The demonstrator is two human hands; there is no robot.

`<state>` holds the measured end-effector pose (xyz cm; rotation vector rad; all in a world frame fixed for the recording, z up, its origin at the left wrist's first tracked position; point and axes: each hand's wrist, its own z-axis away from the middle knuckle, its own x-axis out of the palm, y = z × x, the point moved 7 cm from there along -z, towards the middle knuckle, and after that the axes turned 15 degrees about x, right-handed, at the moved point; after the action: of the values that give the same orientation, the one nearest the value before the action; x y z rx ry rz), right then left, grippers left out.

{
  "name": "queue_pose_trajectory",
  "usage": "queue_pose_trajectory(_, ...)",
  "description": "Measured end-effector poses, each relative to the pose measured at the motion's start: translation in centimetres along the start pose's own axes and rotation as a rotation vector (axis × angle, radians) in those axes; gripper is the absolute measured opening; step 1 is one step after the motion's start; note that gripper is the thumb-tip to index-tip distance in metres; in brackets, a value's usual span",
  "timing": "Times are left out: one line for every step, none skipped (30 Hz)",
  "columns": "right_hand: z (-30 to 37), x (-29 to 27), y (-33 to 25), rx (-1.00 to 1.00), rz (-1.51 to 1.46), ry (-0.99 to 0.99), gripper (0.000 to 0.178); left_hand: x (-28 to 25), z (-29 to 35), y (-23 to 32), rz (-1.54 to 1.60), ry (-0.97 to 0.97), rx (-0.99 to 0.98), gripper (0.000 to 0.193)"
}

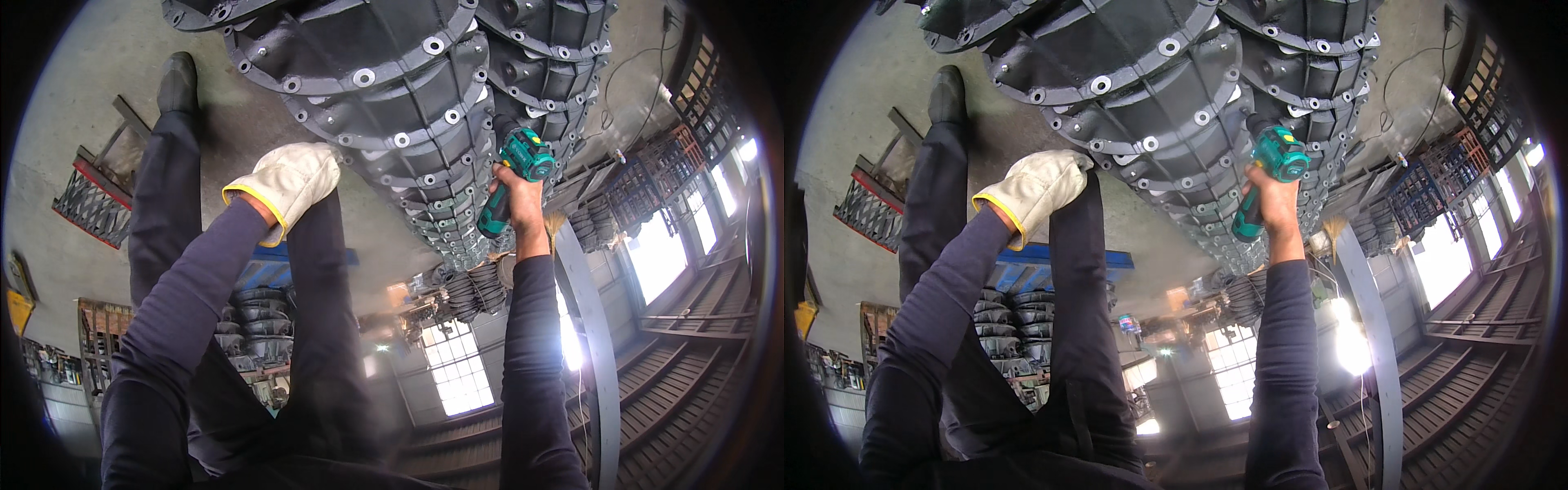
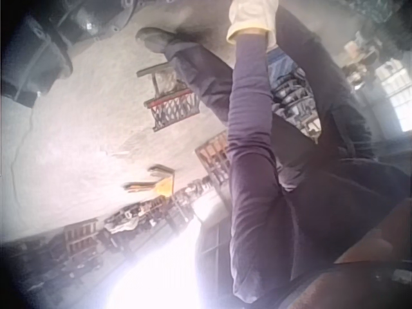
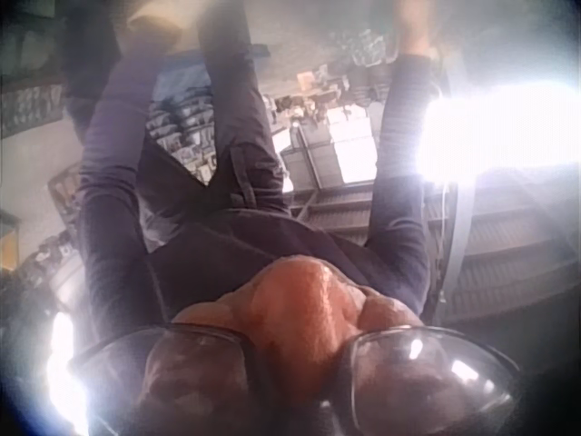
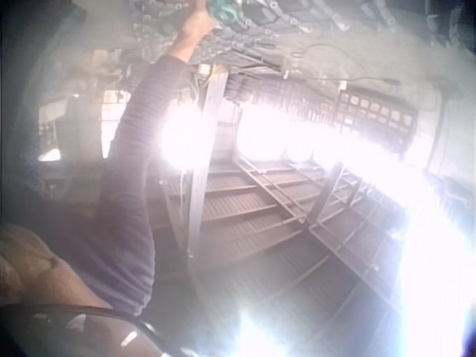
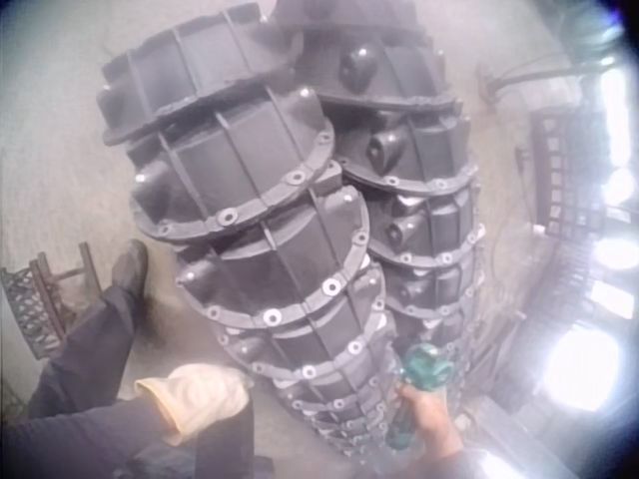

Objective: The person uses a cordless impact driver to fasten bolts on stacked metal housing components in a workshop. They move between stacks, securing multiple fasteners on each unit while wearing gloves.

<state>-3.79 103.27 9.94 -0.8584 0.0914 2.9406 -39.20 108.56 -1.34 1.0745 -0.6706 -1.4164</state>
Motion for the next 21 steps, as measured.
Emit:
queue_pose_trajectory(0.0, 0.0, -0.1, -0.012, 0.001, -0.006, 0.021, 0.1, 0.0, 0.0, 0.0, 0.0, -0.003, 0.024)
queue_pose_trajectory(0.0, 0.0, -0.1, -0.015, 0.005, -0.005, 0.021, 0.2, 0.0, -0.1, 0.02, -0.01, -0.013, 0.024)
queue_pose_trajectory(0.0, 0.0, -0.1, -0.016, 0.009, -0.002, 0.02, 0.2, 0.0, 0.0, 0.009, -0.009, -0.005, 0.023)
queue_pose_trajectory(0.0, 0.0, -0.1, -0.019, 0.017, -0.007, 0.02, 0.3, 0.0, 0.0, 0.019, -0.017, -0.001, 0.023)
queue_pose_trajectory(0.0, 0.1, -0.2, -0.023, 0.024, -0.012, 0.019, 0.3, 0.0, 0.0, 0.037, -0.004, 0.003, 0.022)
queue_pose_trajectory(0.0, 0.1, -0.2, -0.017, 0.036, -0.008, 0.019, 0.5, 0.0, 0.1, 0.013, -0.031, 0.016, 0.022)
queue_pose_trajectory(0.0, 0.1, -0.3, -0.025, 0.028, -0.019, 0.019, 0.5, 0.0, 0.2, -0.003, -0.036, 0.029, 0.021)
queue_pose_trajectory(0.0, 0.2, -0.4, -0.026, 0.023, -0.022, 0.019, 0.6, -0.1, 0.2, -0.01, -0.043, 0.037, 0.021)
queue_pose_trajectory(0.1, 0.2, -0.4, -0.025, 0.02, -0.027, 0.019, 0.7, -0.1, 0.2, -0.028, -0.044, 0.038, 0.02)
queue_pose_trajectory(0.1, 0.2, -0.5, -0.026, 0.022, -0.022, 0.019, 0.8, -0.1, 0.1, -0.032, -0.049, 0.034, 0.02)
queue_pose_trajectory(0.1, 0.2, -0.5, -0.023, 0.023, -0.017, 0.019, 1.0, -0.1, 0.1, -0.022, -0.055, 0.023, 0.019)
queue_pose_trajectory(0.2, 0.3, -0.5, -0.02, 0.026, -0.017, 0.019, 1.0, -0.1, 0.1, -0.039, -0.053, 0.031, 0.019)
queue_pose_trajectory(0.2, 0.3, -0.5, -0.02, 0.027, -0.012, 0.019, 1.0, -0.2, 0.2, -0.04, -0.05, 0.032, 0.019)
queue_pose_trajectory(0.3, 0.3, -0.5, -0.019, 0.028, -0.011, 0.019, 1.0, -0.2, 0.3, -0.024, -0.048, 0.029, 0.019)
queue_pose_trajectory(0.3, 0.3, -0.5, -0.018, 0.029, -0.011, 0.019, 0.9, -0.2, 0.5, -0.037, -0.041, 0.042, 0.019)
queue_pose_trajectory(0.3, 0.3, -0.5, -0.018, 0.031, -0.008, 0.02, 0.7, -0.2, 0.7, -0.031, -0.036, 0.05, 0.019)
queue_pose_trajectory(0.3, 0.2, -0.5, -0.018, 0.031, -0.004, 0.02, 0.7, -0.2, 0.7, -0.012, -0.052, 0.042, 0.019)
queue_pose_trajectory(0.3, 0.2, -0.5, -0.013, 0.036, 0.004, 0.02, 0.6, -0.3, 1.0, -0.06, -0.076, 0.063, 0.02)
queue_pose_trajectory(0.2, 0.1, -0.4, -0.011, 0.03, 0.001, 0.021, 0.7, -0.3, 1.2, -0.094, -0.121, 0.062, 0.021)
queue_pose_trajectory(0.1, 0.1, -0.3, -0.003, 0.028, 0.0, 0.021, 0.7, -0.3, 1.3, -0.127, -0.145, 0.07, 0.021)
queue_pose_trajectory(0.0, 0.1, -0.2, 0.006, 0.025, -0.003, 0.022, 0.7, -0.3, 1.4, -0.133, -0.155, 0.071, 0.022)
